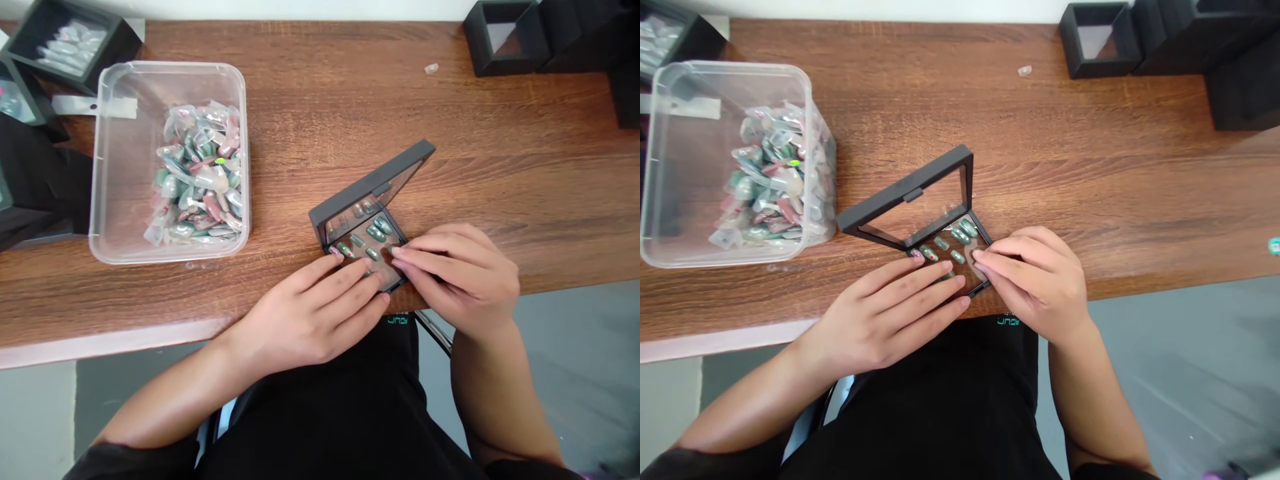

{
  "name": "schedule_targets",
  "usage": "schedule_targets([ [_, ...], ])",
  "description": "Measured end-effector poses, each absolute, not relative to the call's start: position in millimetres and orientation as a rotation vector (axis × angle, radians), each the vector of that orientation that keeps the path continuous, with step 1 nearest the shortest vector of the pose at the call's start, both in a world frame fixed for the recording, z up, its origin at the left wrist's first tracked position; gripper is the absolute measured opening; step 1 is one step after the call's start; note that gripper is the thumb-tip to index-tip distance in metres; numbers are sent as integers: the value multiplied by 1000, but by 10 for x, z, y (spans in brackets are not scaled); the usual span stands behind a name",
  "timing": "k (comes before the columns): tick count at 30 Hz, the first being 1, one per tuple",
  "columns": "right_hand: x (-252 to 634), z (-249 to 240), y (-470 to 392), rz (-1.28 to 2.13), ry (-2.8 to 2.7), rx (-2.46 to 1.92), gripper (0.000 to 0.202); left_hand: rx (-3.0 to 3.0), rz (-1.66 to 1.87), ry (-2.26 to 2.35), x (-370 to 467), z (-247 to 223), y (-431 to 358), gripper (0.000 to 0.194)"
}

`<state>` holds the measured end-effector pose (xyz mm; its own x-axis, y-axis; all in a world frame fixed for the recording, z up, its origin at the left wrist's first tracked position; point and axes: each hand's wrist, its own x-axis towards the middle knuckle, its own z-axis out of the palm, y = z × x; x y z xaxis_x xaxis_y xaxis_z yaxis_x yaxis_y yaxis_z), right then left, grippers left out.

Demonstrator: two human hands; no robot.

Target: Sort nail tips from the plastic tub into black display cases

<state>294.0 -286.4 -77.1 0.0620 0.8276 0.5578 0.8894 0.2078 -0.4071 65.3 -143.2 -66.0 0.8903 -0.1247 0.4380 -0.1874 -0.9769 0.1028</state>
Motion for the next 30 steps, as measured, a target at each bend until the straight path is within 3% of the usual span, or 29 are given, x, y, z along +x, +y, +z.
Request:
schedule_targets([
  [10, 2900, -731, -2858, -205, -1782, -1647, 30, 2892, 669, -217, 550, -599, -1421, 32],
  [30, 2857, -683, -2847, -92, -1830, -1643, 35, 2824, 648, -141, 498, -627, -1430, 27],
])
